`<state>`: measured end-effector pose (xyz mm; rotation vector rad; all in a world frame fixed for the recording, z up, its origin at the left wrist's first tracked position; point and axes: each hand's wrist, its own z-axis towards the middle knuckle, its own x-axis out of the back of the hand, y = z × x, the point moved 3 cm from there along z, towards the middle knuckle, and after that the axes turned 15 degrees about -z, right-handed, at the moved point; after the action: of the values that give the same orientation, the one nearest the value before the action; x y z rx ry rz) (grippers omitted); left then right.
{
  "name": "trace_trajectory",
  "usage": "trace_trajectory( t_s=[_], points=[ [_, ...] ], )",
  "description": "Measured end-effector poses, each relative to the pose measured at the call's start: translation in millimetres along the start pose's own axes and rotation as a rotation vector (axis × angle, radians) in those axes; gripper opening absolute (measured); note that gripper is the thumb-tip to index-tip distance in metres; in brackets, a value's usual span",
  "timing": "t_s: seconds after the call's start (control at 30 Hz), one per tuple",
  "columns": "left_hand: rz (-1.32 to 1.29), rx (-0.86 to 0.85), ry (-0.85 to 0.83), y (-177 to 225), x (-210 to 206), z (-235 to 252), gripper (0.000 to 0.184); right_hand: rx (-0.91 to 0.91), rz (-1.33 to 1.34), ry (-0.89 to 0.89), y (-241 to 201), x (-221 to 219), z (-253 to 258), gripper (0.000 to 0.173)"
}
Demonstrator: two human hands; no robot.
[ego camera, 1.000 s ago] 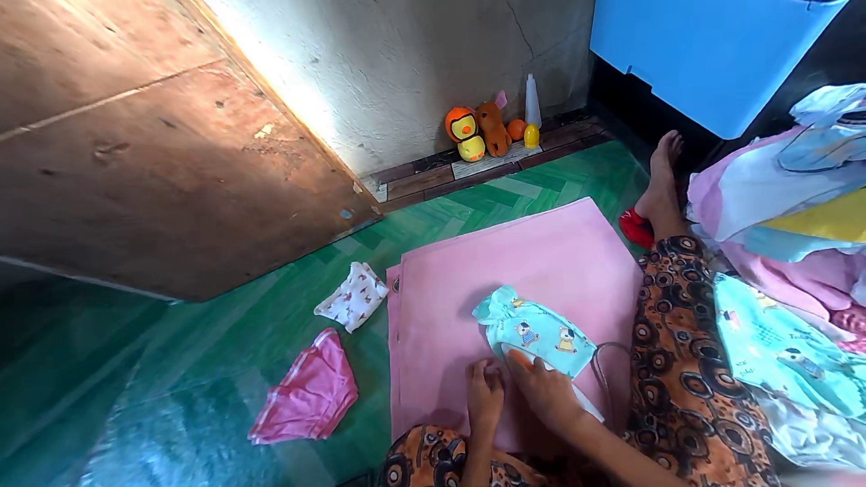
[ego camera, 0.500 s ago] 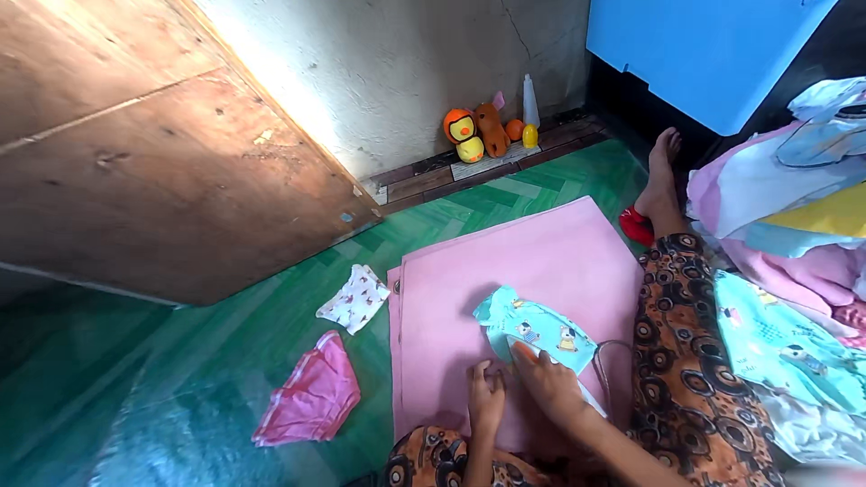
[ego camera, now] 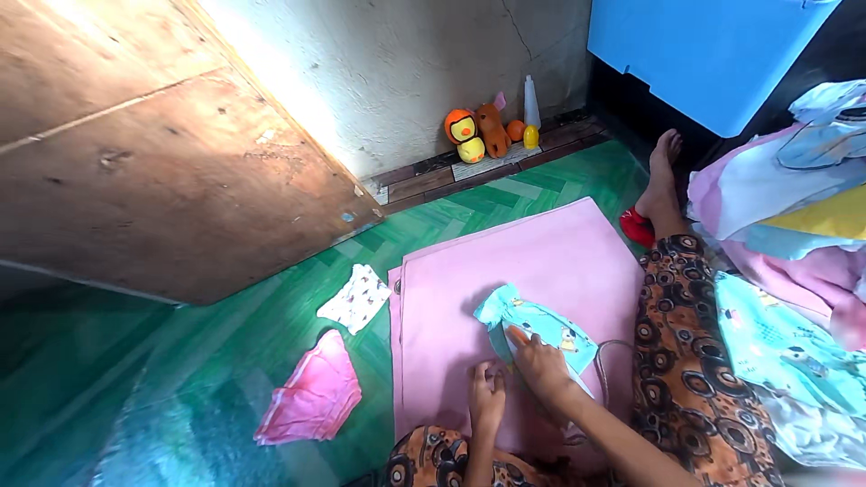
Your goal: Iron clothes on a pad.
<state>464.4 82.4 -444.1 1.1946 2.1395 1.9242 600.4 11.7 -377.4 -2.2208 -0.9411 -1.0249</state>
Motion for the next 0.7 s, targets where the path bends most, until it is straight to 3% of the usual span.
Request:
trace_trajectory(
  t_s=[0.17, 0.43, 0.7],
  points=[
    [0.011, -0.021, -0.023, -6.0, -2.2, 2.6, 0.035, -0.015, 0.011, 0.007, 10.7, -9.7, -13.5, 0.058],
    [0.016, -0.007, -0.027, -5.2, -1.8, 2.6, 0.033, 0.016, 0.008, 0.011, -2.1, 9.7, 9.2, 0.059],
    [0.003, -0.007, -0.039, -6.4, -2.7, 2.0, 0.033, -0.064, 0.014, 0.020, 24.6, -10.1, -12.6, 0.059]
  ],
)
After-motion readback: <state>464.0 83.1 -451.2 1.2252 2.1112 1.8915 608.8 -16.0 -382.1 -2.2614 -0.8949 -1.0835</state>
